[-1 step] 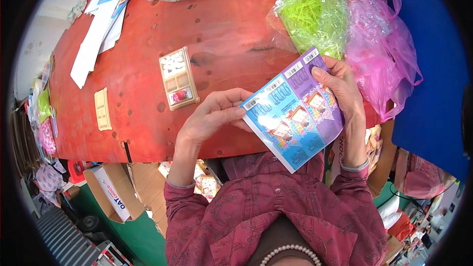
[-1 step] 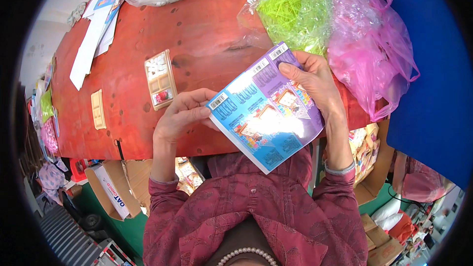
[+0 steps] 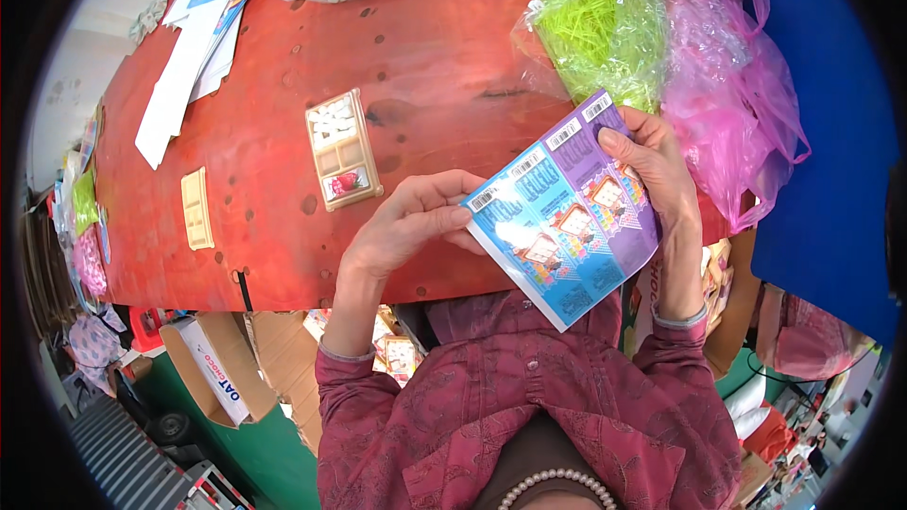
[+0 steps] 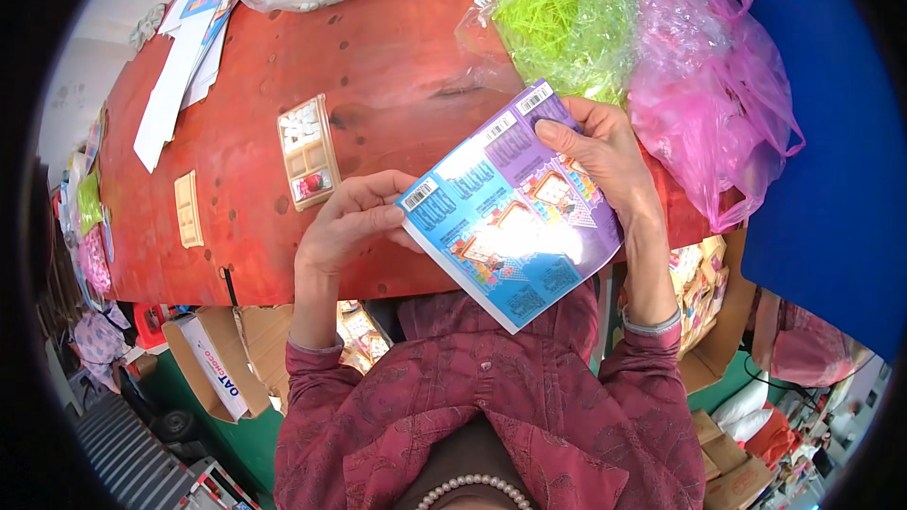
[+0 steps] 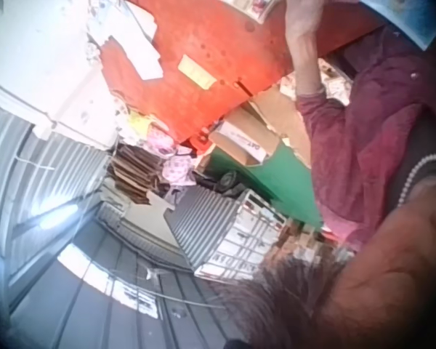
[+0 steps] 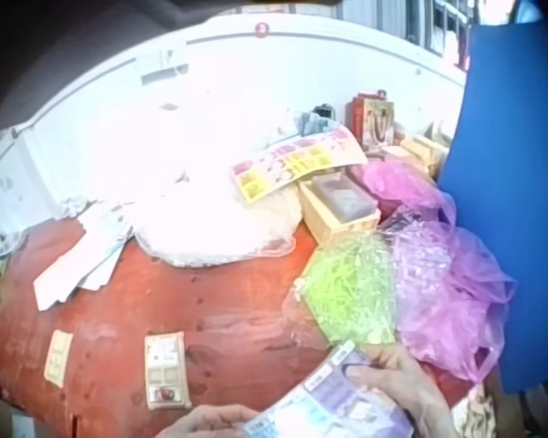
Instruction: Applying stickers to plastic toy parts and organizing them for packaging.
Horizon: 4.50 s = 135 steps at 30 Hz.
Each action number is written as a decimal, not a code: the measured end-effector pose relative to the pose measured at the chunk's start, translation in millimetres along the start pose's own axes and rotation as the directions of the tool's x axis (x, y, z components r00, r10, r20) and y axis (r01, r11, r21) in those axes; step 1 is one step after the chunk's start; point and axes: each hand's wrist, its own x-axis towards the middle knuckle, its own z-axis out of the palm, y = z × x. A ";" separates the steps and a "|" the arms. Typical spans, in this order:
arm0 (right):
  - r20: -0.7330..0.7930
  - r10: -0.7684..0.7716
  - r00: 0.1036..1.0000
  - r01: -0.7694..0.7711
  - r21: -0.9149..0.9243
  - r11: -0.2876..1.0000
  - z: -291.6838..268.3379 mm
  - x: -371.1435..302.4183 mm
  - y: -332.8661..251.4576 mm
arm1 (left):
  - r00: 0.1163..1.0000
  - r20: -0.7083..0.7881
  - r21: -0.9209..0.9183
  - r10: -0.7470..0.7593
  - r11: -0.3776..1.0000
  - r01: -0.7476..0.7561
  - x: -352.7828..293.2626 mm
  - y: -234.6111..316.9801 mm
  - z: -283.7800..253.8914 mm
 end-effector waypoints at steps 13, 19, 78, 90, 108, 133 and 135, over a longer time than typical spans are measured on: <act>0.102 -0.773 0.626 0.131 -0.991 -0.025 40.8 -18.7 -6.9 | 0.973 -0.171 -0.032 0.153 0.986 -0.161 7.2 -23.1 10.8; 0.261 -0.531 0.806 0.471 -0.826 0.311 84.0 -44.6 17.7 | 0.985 -0.084 0.009 0.148 0.989 -0.148 5.4 -14.5 21.6; -0.048 -0.513 0.857 0.392 -0.586 0.709 66.8 -41.2 15.2 | 0.885 -0.084 0.542 0.457 0.766 -0.344 19.1 -10.9 45.7; -0.711 -0.667 0.225 0.630 -0.416 0.656 -159.4 -165.0 -45.2 | 0.673 0.024 -0.005 0.739 0.673 -0.739 52.2 75.2 68.6; -0.469 -0.642 0.606 0.796 0.362 0.486 -113.2 -148.2 -33.9 | 0.964 -0.089 0.154 0.251 0.959 -0.236 201.8 34.9 29.2; -0.290 -0.505 0.813 0.577 0.520 0.630 -54.7 -104.0 -30.8 | 0.481 -0.369 0.901 0.795 0.178 0.396 -25.7 -20.1 -73.0; -0.198 -0.536 0.821 0.555 0.498 0.667 -52.1 -101.3 -27.2 | 0.503 -0.342 0.923 0.794 0.184 0.337 -16.2 -25.6 -62.1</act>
